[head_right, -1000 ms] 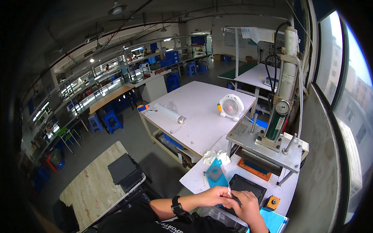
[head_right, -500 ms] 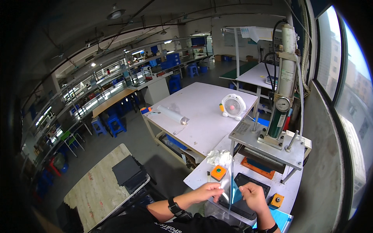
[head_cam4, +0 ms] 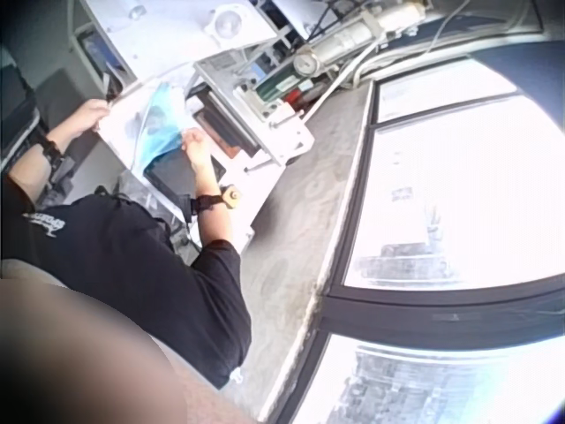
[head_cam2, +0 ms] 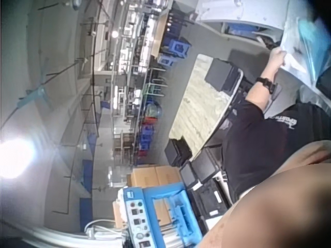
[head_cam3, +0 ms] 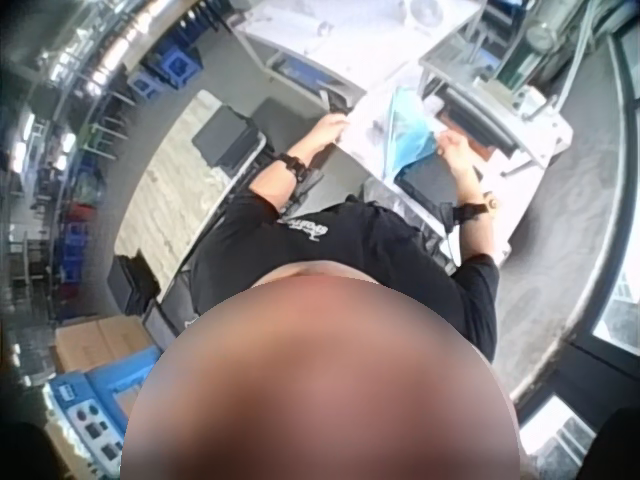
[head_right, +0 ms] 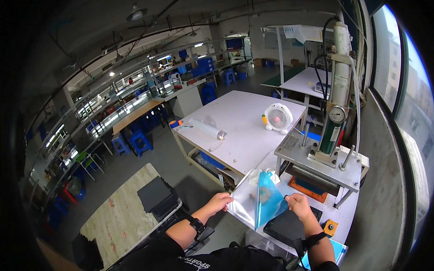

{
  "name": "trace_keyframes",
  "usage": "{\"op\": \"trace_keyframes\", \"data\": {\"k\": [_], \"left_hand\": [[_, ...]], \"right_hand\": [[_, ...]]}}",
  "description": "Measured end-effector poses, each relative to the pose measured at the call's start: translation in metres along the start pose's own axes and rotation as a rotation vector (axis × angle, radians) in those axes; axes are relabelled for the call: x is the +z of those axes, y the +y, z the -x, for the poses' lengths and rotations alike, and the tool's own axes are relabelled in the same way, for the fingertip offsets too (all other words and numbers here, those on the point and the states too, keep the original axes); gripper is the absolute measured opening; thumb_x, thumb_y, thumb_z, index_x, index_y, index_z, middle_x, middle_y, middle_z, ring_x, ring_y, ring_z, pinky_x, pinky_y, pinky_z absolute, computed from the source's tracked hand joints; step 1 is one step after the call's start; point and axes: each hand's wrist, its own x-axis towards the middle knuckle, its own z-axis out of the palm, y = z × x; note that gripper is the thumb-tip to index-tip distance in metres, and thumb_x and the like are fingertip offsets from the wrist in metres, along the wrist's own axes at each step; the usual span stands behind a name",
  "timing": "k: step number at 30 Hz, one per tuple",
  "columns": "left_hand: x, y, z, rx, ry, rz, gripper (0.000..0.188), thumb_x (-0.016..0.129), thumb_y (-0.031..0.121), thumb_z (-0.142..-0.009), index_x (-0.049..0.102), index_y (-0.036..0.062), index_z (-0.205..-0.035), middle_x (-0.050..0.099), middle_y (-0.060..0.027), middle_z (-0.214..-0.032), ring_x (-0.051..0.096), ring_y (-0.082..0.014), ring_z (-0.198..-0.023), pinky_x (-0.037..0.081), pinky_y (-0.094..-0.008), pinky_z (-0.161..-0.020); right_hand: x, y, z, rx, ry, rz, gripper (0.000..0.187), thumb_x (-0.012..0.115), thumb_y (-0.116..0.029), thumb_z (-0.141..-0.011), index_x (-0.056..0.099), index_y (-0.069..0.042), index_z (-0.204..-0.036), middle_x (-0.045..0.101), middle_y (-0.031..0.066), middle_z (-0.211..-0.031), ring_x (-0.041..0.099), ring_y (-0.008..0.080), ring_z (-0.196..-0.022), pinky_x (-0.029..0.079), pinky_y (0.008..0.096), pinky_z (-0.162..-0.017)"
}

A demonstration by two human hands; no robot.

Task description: Manually process and bond protective films onto plastic panels using industrial press machines.

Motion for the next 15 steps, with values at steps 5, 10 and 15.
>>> {"op": "trace_keyframes", "data": {"k": [5, 10, 15], "left_hand": [[-0.029, -0.025, -0.018, 0.013, 0.104, -0.167, 0.025, 0.058, 0.02, -0.088, 0.051, 0.0074, -0.067, 0.049, -0.0001, -0.056, 0.047, -0.0098, -0.046, 0.04, -0.0245, -0.044], [-0.046, -0.03, -0.036, 0.021, 0.199, -0.279, 0.024, 0.057, 0.019, -0.086, 0.053, 0.0054, -0.067, 0.052, -0.0035, -0.054, 0.051, -0.0134, -0.045, 0.041, -0.0283, -0.043], [-0.06, -0.034, -0.048, -0.018, 0.411, -0.434, 0.023, 0.054, 0.023, -0.082, 0.061, 0.0028, -0.076, 0.06, -0.011, -0.058, 0.06, -0.0225, -0.051, 0.047, -0.0369, -0.053]], "right_hand": [[-0.008, 0.031, -0.013, 0.069, 0.049, 0.002, 0.021, 0.062, -0.015, -0.088, 0.059, -0.004, -0.07, 0.053, 0.0006, -0.06, 0.047, 0.0083, -0.049, 0.035, 0.0223, -0.045], [-0.035, 0.071, -0.016, 0.175, 0.198, -0.024, 0.021, 0.06, -0.017, -0.089, 0.058, -0.005, -0.072, 0.053, 0.0017, -0.059, 0.047, 0.0093, -0.047, 0.034, 0.0227, -0.041], [-0.05, 0.091, -0.017, 0.242, 0.226, -0.015, 0.023, 0.06, -0.019, -0.089, 0.058, -0.005, -0.071, 0.052, 0.0017, -0.058, 0.047, 0.01, -0.047, 0.035, 0.0231, -0.042]]}}
